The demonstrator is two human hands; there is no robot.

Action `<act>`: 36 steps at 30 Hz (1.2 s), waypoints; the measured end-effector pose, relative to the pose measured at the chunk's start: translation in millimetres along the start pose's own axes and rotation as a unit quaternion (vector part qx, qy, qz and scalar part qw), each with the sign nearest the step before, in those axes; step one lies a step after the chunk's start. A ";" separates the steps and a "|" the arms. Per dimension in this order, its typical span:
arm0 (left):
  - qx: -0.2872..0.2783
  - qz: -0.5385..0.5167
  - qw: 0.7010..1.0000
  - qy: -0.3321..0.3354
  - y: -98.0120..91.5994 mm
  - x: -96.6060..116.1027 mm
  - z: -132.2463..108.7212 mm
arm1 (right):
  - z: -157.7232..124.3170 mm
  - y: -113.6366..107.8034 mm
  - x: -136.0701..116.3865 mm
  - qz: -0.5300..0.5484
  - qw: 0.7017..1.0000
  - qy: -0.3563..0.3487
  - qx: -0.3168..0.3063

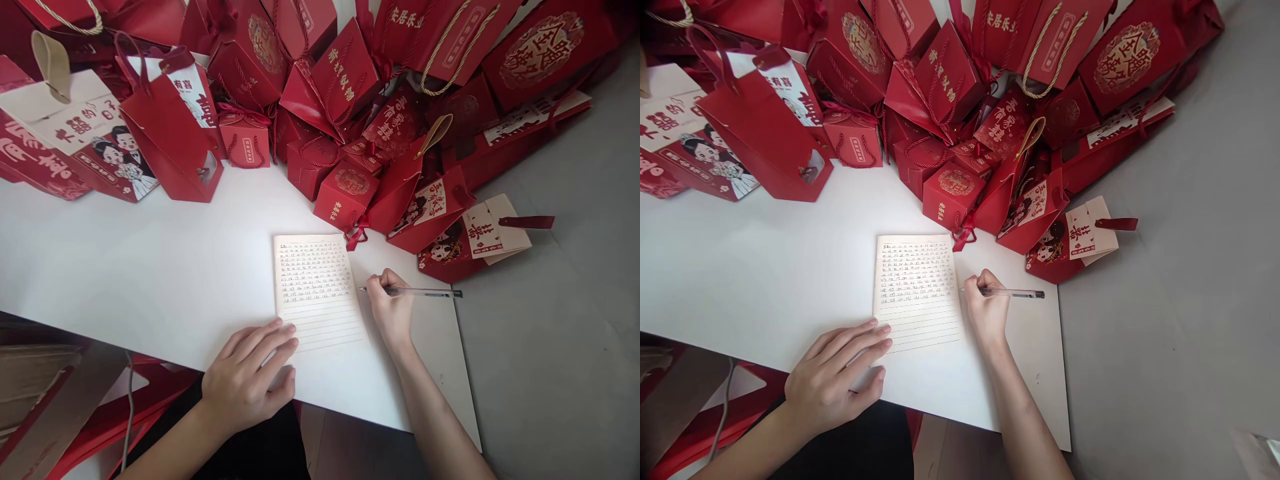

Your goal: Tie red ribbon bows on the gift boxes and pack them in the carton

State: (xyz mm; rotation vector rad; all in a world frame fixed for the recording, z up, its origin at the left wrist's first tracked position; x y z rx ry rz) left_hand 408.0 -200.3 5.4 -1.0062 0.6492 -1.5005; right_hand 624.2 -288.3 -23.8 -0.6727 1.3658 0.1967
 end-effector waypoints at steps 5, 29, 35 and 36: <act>-0.003 0.004 1.000 0.002 0.1 0.0 0.3 | 0.3 6.7 0.1 -0.022 0.999 -0.010 -0.032; -0.003 0.001 1.000 0.001 0.9 -0.2 -0.6 | -1.0 5.8 0.9 -0.025 0.999 0.023 -0.021; -0.004 -0.002 1.000 0.001 1.4 -0.7 -0.7 | -1.9 6.2 3.3 -0.004 0.999 0.034 -0.039; -0.005 -0.002 1.000 0.001 1.7 -0.8 -1.0 | -1.7 4.2 6.0 0.021 0.998 0.043 -0.034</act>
Point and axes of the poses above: each hand's wrist, its own z-axis towards the middle knuckle, its own y-axis out of the palm, x = y × z, the point moved 8 cm from there along z, towards the middle knuckle, and after that the axes turned 12 degrees about -x, right-handed, at the moved point
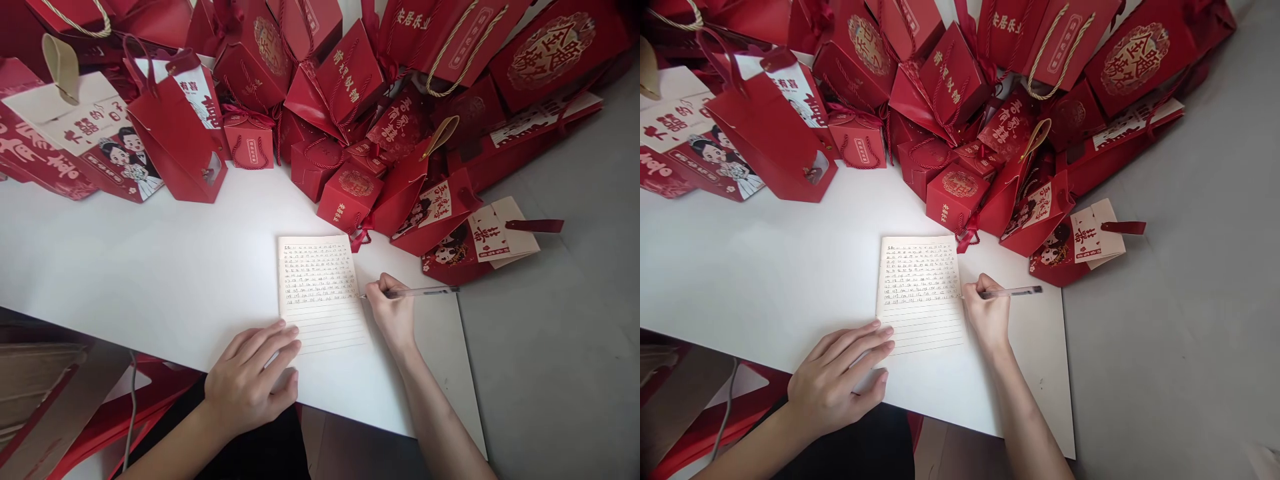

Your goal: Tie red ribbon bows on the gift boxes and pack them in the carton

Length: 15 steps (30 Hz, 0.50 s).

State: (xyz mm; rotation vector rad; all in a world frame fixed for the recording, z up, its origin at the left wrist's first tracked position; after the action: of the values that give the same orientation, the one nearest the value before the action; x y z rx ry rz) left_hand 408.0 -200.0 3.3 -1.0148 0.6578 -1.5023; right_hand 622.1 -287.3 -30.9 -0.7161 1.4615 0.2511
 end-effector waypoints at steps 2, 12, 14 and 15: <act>-0.001 -0.002 1.000 -0.002 0.6 -0.3 -0.8 | 1.2 -7.2 6.3 0.056 0.998 0.016 0.027; -0.015 -0.071 0.996 -0.059 -3.2 -6.9 -2.4 | 9.6 -30.6 -0.8 -0.139 0.978 -0.142 0.071; -0.050 -0.101 0.993 -0.042 3.8 -9.6 -6.0 | 8.1 -28.4 -9.3 -0.200 0.949 -0.238 0.042; -0.071 -0.118 0.990 -0.024 8.4 -11.0 -8.3 | 8.7 -22.9 -9.7 -0.226 0.935 -0.275 0.000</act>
State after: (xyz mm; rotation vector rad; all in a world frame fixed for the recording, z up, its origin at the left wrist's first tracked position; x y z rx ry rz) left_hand 404.6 -192.0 -10.3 -1.2692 0.6351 -1.6471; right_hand 640.9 -297.4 -15.4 -0.8769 0.7388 0.0818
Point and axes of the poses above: each hand's wrist, its own z-axis towards the middle knuckle, its own y-axis out of the palm, x = y × z, the point moved 8 cm from there along z, towards the middle knuckle, and after that the axes turned 12 degrees about -x, right-handed, at the moved point
